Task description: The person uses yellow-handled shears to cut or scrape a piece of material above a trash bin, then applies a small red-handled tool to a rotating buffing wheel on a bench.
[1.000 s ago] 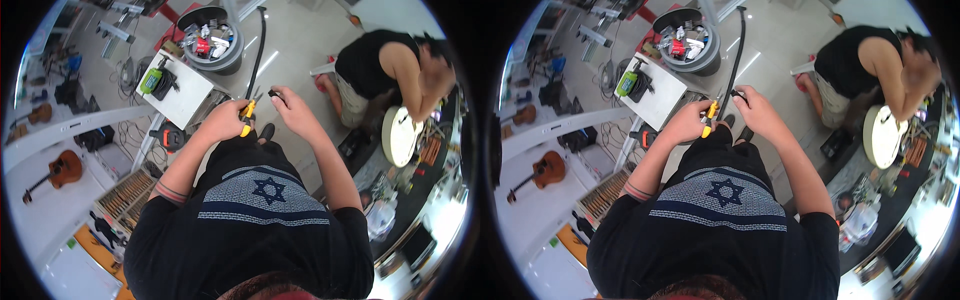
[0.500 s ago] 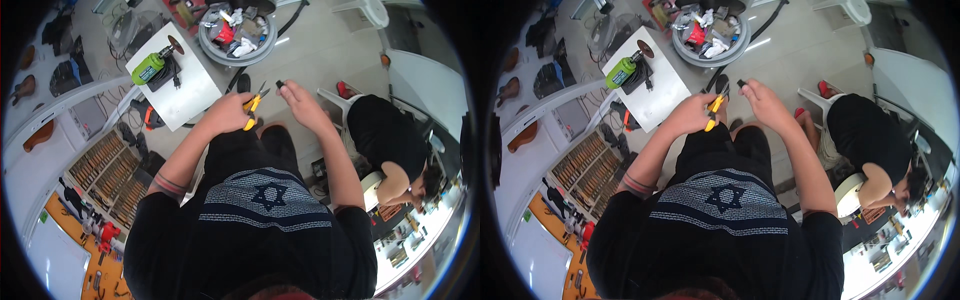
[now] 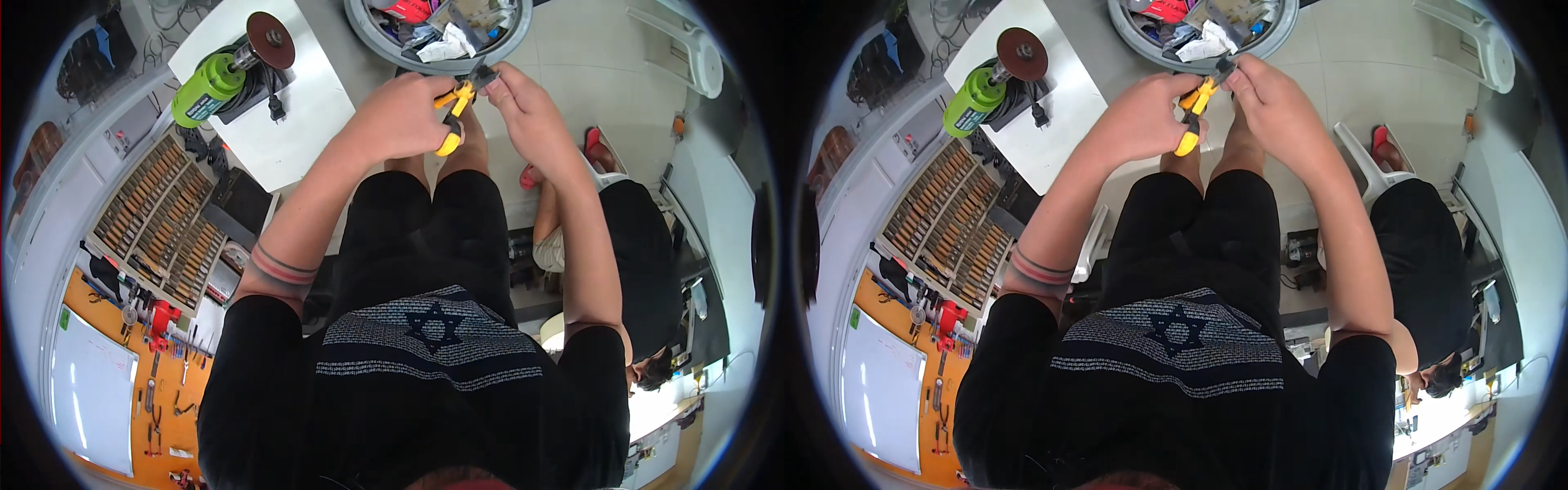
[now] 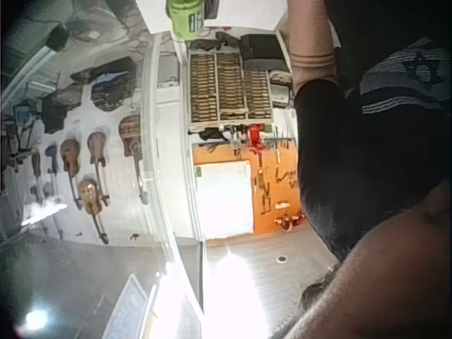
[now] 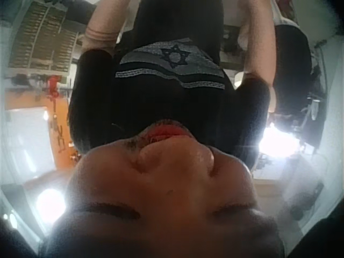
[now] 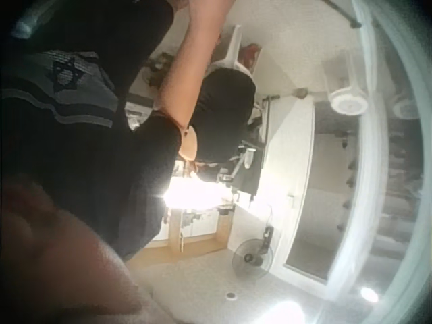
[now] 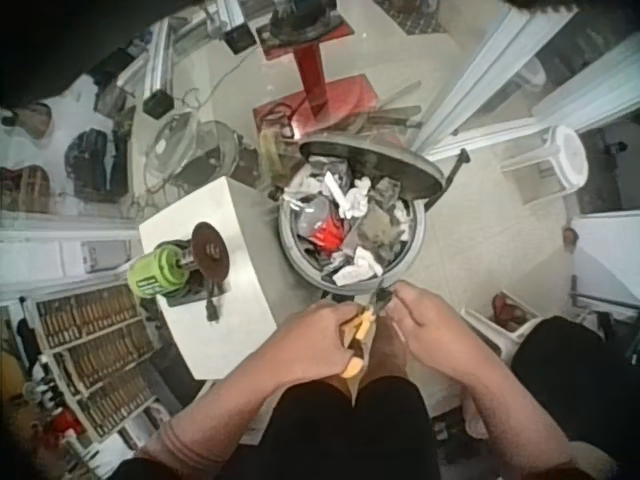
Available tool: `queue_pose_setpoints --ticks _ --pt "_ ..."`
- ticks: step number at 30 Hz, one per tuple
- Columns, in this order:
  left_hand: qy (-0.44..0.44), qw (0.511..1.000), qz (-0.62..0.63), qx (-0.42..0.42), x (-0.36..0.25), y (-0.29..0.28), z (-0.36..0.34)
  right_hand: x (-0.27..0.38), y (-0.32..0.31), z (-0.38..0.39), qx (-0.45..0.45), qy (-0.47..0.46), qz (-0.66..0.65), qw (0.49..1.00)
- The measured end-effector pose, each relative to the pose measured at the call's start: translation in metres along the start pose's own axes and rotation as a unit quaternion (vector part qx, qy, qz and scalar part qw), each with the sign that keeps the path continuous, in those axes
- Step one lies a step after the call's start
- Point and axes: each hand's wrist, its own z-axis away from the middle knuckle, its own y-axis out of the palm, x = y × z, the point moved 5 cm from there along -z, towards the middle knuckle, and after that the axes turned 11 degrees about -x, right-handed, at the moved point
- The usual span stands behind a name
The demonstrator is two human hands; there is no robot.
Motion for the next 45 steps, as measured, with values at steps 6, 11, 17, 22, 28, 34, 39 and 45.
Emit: queue_pose_setpoints --ticks 6,11,17,22,28,34,39,45 --pt "-0.037 0.999 0.026 0.004 0.014 0.006 -0.012 -0.024 0.01 -0.017 0.013 0.009 -0.006 1.0" --pt "-0.04 0.999 0.026 -0.001 0.02 0.014 -0.015 -0.035 0.012 -0.021 0.024 0.023 0.007 0.999" --pt "-0.061 0.998 0.026 0.01 0.022 0.028 -0.017 -0.05 0.011 -0.021 0.014 0.005 -0.01 1.0" --pt "-0.071 0.997 0.038 0.013 0.023 0.038 -0.018 -0.061 0.012 -0.018 0.026 0.02 0.006 0.999" --pt "-0.086 0.995 0.054 0.01 0.03 0.046 -0.018 -0.073 0.016 -0.023 0.036 0.009 0.017 0.999" --pt "-0.075 0.996 0.052 -0.008 0.048 0.054 -0.014 -0.081 0.023 -0.029 0.044 -0.018 0.0 0.999" --pt "-0.06 0.998 0.024 -0.015 0.058 0.052 -0.015 -0.082 0.029 -0.034 0.064 -0.005 0.01 0.998" --pt "-0.078 0.995 0.054 0.008 0.051 0.049 -0.027 -0.09 0.031 -0.044 0.089 0.001 0.021 0.996"
